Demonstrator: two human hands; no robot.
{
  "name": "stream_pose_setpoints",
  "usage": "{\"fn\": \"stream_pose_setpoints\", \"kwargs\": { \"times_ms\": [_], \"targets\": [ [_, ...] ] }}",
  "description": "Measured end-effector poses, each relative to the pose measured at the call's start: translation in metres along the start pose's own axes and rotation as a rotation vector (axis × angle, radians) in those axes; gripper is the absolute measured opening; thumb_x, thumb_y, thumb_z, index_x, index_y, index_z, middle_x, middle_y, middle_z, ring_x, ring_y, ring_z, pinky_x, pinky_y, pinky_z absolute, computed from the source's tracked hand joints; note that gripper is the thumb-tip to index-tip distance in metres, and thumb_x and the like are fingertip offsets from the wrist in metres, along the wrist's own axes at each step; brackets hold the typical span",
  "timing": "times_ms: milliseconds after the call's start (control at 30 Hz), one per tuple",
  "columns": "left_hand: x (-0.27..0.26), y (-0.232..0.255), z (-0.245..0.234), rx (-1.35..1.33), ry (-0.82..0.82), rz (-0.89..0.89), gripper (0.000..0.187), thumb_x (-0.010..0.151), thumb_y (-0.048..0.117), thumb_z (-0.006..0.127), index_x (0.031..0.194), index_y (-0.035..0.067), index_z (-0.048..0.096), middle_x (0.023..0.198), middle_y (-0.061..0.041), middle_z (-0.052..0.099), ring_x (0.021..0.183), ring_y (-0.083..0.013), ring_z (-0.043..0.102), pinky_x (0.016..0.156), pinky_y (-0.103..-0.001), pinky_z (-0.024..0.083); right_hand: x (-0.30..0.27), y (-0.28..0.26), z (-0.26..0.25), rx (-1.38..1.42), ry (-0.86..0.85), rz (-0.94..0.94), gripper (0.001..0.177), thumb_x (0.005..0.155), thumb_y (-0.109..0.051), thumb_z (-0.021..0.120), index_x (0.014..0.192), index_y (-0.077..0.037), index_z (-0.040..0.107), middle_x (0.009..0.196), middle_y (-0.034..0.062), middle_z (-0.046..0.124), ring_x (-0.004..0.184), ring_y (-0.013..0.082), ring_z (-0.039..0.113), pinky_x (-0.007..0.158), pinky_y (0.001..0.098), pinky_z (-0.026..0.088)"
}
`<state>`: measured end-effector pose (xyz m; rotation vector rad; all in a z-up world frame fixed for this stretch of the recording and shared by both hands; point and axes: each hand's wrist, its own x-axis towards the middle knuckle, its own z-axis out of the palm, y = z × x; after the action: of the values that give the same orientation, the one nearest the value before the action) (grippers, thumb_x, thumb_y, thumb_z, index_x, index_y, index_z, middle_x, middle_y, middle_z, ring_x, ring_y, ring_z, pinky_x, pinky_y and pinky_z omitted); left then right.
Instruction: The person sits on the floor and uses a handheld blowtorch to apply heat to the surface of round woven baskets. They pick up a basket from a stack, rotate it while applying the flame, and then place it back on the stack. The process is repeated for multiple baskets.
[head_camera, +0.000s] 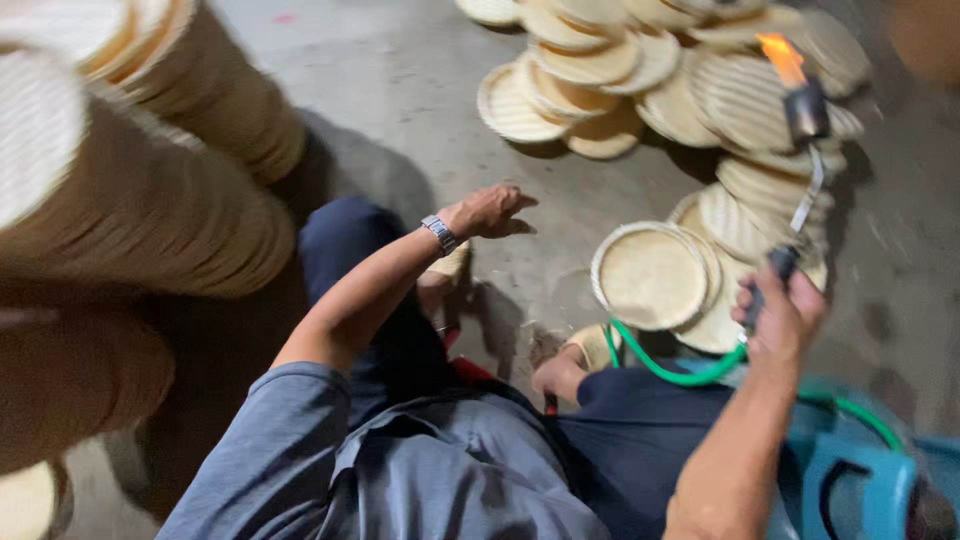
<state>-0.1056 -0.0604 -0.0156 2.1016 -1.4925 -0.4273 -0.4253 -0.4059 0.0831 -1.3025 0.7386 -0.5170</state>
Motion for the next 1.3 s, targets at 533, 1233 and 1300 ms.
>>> {"fn": "stream_pose_setpoints", "kwargs": {
  "times_ms": [533,1233,1300],
  "targets": [
    [0.106,-0.022,0.325,-0.256,-0.017,-0.491,0.105,0.083,0.045,0.080,0.160,0.001,0.023,0.154,-0.026,0.041,0.142,-0.0426,0.045,0.118,-0.044,0.040,-0.066,-0.056,0.031,0.099,0.319,0.028,0.011,0.099,-0.010,0.069,0.100,-0.001,0.062,0.081,0.0071,0.063,0.058,0.0105,0.056,0.045,0.0262,0.044],
    [0.195,-0.043,0.367,-0.163,-0.257,-0.649,0.052,0.094,0.062,0.062,0.125,0.019,0.064,0.129,-0.017,0.063,0.116,-0.0363,0.061,0.096,-0.048,0.050,-0.074,-0.062,0.035,-0.008,0.408,0.102,0.013,0.098,-0.009,0.068,0.099,0.003,0.063,0.080,0.0066,0.062,0.056,0.0094,0.053,0.044,0.0263,0.044],
    [0.174,-0.062,0.368,-0.317,-0.085,-0.547,0.036,0.096,0.044,0.057,0.114,0.014,0.066,0.112,-0.019,0.069,0.103,-0.0372,0.067,0.087,-0.047,0.054,-0.073,-0.060,0.034,-0.008,0.409,0.123,0.013,0.097,-0.009,0.068,0.101,0.002,0.064,0.081,0.0068,0.064,0.056,0.0091,0.054,0.044,0.0260,0.044]
  ]
}}
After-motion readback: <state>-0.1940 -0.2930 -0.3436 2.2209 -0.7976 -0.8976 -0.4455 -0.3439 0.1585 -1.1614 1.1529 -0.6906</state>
